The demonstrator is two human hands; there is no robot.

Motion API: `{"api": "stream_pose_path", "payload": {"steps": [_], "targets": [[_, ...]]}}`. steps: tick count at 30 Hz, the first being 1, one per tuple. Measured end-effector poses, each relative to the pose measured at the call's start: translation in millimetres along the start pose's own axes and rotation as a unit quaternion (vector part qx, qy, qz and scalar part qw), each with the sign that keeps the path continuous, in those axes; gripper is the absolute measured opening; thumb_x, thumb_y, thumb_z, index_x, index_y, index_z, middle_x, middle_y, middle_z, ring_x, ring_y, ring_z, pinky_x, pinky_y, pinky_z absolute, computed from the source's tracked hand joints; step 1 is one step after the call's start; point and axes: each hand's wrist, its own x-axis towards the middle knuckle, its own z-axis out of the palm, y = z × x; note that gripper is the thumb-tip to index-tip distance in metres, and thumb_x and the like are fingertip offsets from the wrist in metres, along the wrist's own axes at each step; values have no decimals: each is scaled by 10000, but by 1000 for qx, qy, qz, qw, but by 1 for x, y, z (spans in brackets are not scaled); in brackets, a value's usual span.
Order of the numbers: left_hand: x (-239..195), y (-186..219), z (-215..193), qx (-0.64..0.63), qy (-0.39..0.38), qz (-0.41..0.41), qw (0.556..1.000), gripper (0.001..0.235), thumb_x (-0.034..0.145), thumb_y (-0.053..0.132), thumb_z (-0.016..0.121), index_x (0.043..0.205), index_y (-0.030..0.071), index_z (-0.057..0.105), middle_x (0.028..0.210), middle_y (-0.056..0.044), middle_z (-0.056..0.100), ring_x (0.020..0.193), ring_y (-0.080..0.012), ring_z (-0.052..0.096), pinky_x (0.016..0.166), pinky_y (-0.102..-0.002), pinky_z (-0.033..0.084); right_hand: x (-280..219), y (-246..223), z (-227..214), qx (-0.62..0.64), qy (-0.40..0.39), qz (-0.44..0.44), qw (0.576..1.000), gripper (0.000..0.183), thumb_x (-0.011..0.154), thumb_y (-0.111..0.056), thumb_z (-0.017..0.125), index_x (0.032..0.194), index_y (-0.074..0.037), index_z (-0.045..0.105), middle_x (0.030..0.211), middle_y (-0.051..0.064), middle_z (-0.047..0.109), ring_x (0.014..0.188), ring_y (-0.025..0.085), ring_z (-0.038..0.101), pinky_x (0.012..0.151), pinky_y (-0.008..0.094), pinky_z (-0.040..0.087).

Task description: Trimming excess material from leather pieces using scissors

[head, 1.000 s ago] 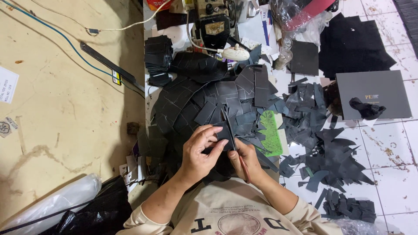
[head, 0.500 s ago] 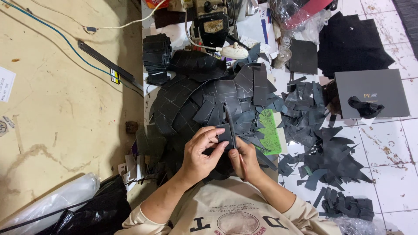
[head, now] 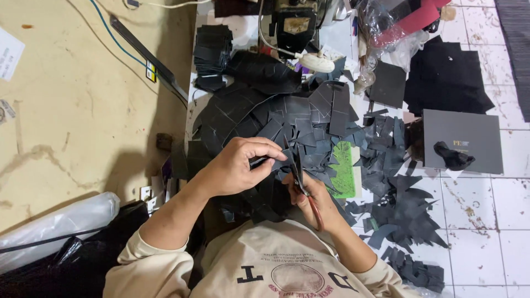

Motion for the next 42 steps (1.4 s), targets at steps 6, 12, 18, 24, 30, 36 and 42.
{"api": "stream_pose_path", "payload": {"steps": [6,12,18,24,30,36,42], "targets": [[-1,-2,0,-15,-16,-21,1000,196,838,-49,608,969,-23,752,963,-222,761,902,-402,745,796,-470,573,4,-4,1,-17,8,-12,1000,588,1028,-560,389,1135,-46,652,625,34,619,472,169,563,487,289,476],[-2,-11,0,-15,-18,-34,999,211,847,-34,614,983,13,768,991,-179,772,920,-348,755,809,-405,578,8,-8,2,-12,6,2,1000,581,1024,-562,404,1132,-42,638,666,46,612,523,186,581,522,311,490],[-2,-11,0,-11,-19,-33,999,197,846,-41,617,973,-3,762,979,-197,767,896,-372,754,790,-414,583,6,-1,2,-26,4,9,1000,582,1006,-579,435,1126,-48,641,682,45,598,544,198,574,537,330,481],[-3,-13,1,-18,-14,-31,999,220,848,-54,611,1000,-1,762,982,-194,769,926,-367,755,807,-404,583,0,6,8,-33,44,27,998,563,1010,-582,428,1077,-77,668,634,-3,558,490,154,509,510,291,447],[-3,-15,-1,-26,-13,-37,999,247,851,-63,616,1017,20,779,1001,-168,778,954,-317,761,835,-388,588,1,1,11,-27,72,31,997,483,1008,-524,462,961,-104,695,537,-22,538,427,126,453,452,246,413],[-3,-14,0,-25,-13,-36,999,242,852,-60,615,1016,17,776,1000,-176,776,963,-342,758,850,-403,579,2,-2,12,-20,87,13,996,446,1006,-505,518,898,-108,689,526,-17,537,405,113,446,423,226,412],[-6,-18,7,-22,-46,-35,998,266,845,-68,610,1025,32,778,1007,-182,774,971,-368,755,842,-423,581,20,-26,2,-50,48,-5,998,445,1019,-533,476,855,-143,613,592,31,523,427,208,478,444,308,425]]}}
